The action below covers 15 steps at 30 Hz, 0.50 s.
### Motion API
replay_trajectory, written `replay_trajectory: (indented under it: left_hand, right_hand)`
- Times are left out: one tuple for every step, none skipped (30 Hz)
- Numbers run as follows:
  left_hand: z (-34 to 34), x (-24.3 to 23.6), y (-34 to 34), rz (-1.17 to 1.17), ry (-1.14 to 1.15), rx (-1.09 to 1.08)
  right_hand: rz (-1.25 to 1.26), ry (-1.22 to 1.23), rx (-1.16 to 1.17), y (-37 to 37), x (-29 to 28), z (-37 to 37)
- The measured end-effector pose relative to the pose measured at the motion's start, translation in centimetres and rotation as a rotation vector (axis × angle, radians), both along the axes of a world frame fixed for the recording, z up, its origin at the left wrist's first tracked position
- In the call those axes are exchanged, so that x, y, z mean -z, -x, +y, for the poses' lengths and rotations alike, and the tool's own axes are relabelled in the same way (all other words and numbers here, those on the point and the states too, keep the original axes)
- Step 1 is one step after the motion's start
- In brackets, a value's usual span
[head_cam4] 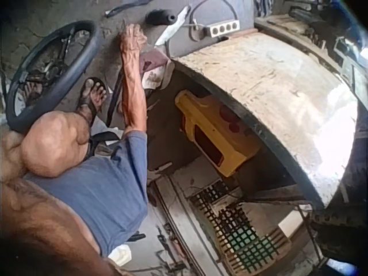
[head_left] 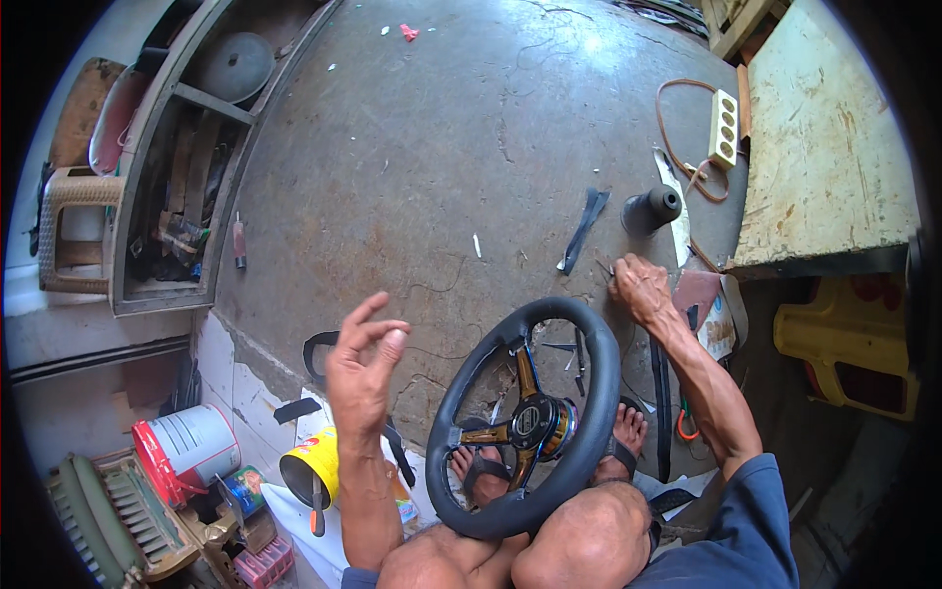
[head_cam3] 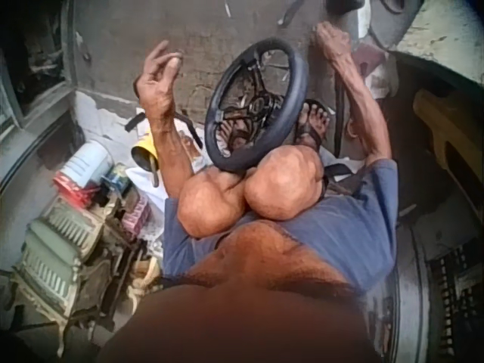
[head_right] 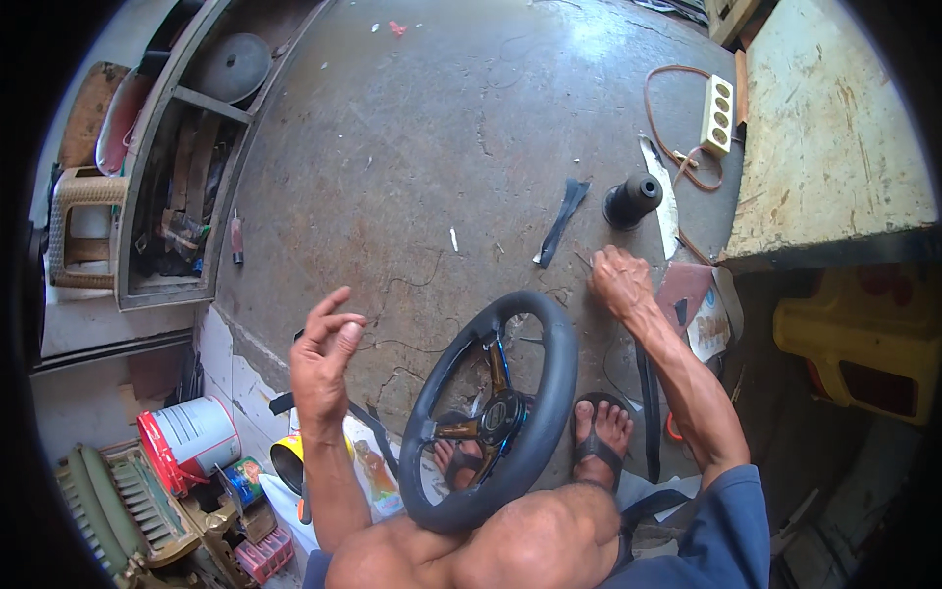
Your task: The person prepares a needle and thread and begins stitching a leather or synthetic cover onto the rim of a steering wheel while sitting on the floor.
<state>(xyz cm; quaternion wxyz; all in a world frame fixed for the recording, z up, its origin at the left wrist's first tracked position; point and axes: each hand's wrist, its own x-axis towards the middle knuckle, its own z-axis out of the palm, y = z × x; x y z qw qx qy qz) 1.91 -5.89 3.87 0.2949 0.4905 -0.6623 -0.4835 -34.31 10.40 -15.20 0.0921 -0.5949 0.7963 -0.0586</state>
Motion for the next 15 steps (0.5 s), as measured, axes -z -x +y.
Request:
replay_trajectory:
  left_hand:
    - [-0.7, -1.0, -0.2, -0.041, 0.049, -0.005]
    - [-1.3, -2.3, -0.1, -0.043, 0.058, -0.014]
    - [-1.7, -3.5, 0.0, -0.065, 0.008, -0.028]
    - [-2.0, -4.6, 0.1, -0.088, -0.041, -0.04]
    - [-2.1, -4.9, 0.4, -0.098, -0.057, -0.066]
    - [-2.1, -5.1, 0.5, -0.099, -0.055, -0.064]
    - [-2.1, -5.3, 0.6, -0.194, 0.055, -0.095]
    - [-2.1, -5.2, 1.1, -0.274, 0.158, -0.115]
    - [-2.0, -4.4, 1.0, -0.265, 0.169, -0.137]
    - [-1.8, -4.0, 0.7, -0.245, 0.14, -0.158]
    - [-1.7, -3.9, -0.2, -0.216, 0.209, -0.113]
    - [-1.5, -3.9, -0.8, -0.196, 0.281, -0.072]
    - [-1.3, -3.8, -0.8, -0.181, 0.276, -0.058]
    - [-1.1, -4.0, -0.6, -0.166, 0.341, -0.049]
    - [-1.0, -4.0, -0.3, -0.151, 0.406, -0.043]
  right_hand:
    - [-0.029, -0.053, 0.061, 0.0, -0.4, 0.0]
    - [-0.031, -0.045, 0.052, 0.2, -1.5, 0.2]
    - [-0.119, 0.003, 0.149, 0.3, -2.7, 0.4]
    - [-0.209, 0.05, 0.246, 0.5, -3.1, 0.7]
    - [-0.315, 0.118, 0.332, 0.8, -3.2, 1.2]
    - [-0.316, 0.119, 0.334, 0.9, -3.2, 1.4]
    - [-0.359, 0.138, 0.406, 1.2, -3.4, 1.8]
    - [-0.386, 0.153, 0.49, 1.6, -4.2, 2.4]
    - [-0.344, 0.114, 0.497, 1.9, -4.8, 2.7]
    - [-0.333, 0.2, 0.465, 2.1, -3.7, 3.2]
    - [-0.32, 0.262, 0.462, 2.0, -3.4, 2.8]
    - [-0.317, 0.322, 0.456, 1.7, -3.0, 2.4]
    - [-0.323, 0.284, 0.443, 1.5, -3.1, 2.3]
    - [-0.332, 0.249, 0.43, 1.5, -3.1, 2.4]
    - [-0.331, 0.21, 0.351, 1.7, -3.1, 2.7]
